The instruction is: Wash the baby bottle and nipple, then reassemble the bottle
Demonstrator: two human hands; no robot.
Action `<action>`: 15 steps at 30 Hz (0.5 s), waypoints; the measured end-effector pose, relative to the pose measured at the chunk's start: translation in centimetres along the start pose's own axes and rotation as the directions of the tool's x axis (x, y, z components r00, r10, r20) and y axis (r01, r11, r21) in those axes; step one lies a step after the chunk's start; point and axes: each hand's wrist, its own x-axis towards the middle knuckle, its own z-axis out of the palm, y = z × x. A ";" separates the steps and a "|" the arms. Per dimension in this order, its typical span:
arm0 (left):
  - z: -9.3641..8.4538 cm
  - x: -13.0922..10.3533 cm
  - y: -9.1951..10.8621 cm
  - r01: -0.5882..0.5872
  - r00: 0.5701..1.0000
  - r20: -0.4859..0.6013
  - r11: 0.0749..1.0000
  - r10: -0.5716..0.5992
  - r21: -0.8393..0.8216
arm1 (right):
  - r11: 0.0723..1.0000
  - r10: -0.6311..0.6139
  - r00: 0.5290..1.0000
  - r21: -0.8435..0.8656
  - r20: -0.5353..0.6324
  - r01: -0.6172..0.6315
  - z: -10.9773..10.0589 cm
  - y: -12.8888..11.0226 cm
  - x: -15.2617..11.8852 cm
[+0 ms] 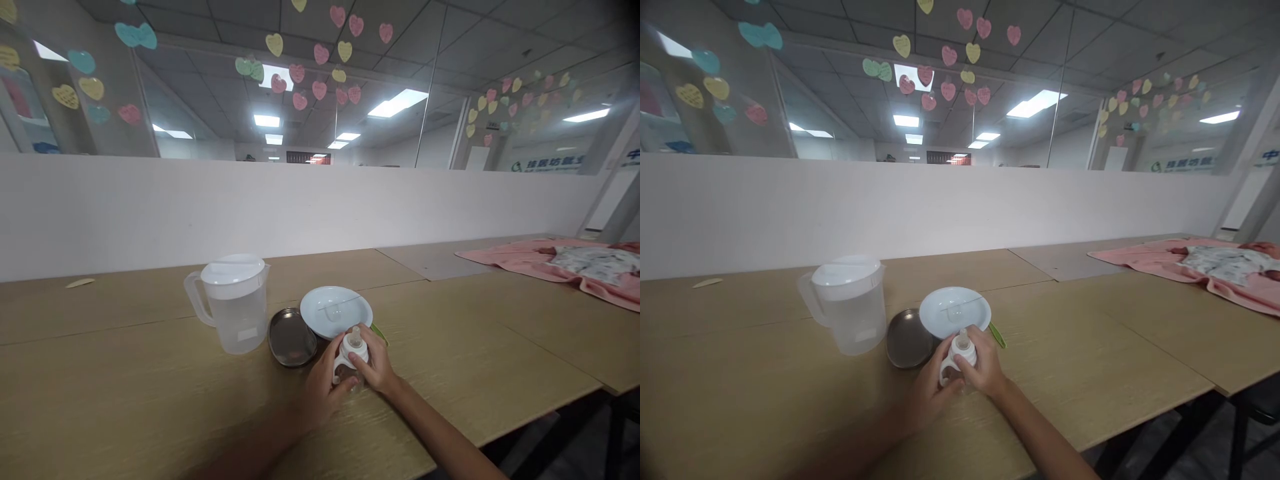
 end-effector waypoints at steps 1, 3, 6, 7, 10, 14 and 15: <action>0.0 0.0 0.0 -0.002 1.000 0.005 1.000 0.002 0.000 | 1.000 0.003 1.000 0.003 0.003 -0.003 0.0 0.0 0.0; 0.0 0.0 -0.1 -0.005 1.000 0.012 1.000 0.005 0.004 | 1.000 0.008 1.000 0.005 0.006 -0.008 -0.1 -0.1 0.0; 0.0 0.0 -0.2 -0.014 1.000 0.008 1.000 0.014 0.004 | 1.000 0.012 1.000 0.009 0.003 -0.012 -0.1 -0.3 0.0; 0.0 0.0 -0.3 -0.018 1.000 0.004 1.000 0.018 0.000 | 1.000 0.013 1.000 0.009 0.001 -0.013 -0.1 -0.3 0.0; 0.0 -0.1 -0.2 -0.031 1.000 0.000 0.999 0.031 -0.010 | 1.000 0.016 1.000 0.006 0.003 -0.016 -0.1 -0.3 0.0; 0.1 -0.1 -0.3 -0.031 0.999 -0.018 0.999 0.032 0.006 | 1.000 0.008 1.000 0.009 0.003 -0.008 -0.1 -0.2 -0.1; 0.1 -0.1 -0.3 -0.027 0.999 -0.023 1.000 0.027 0.012 | 1.000 0.005 1.000 0.012 0.002 -0.005 0.0 -0.2 -0.1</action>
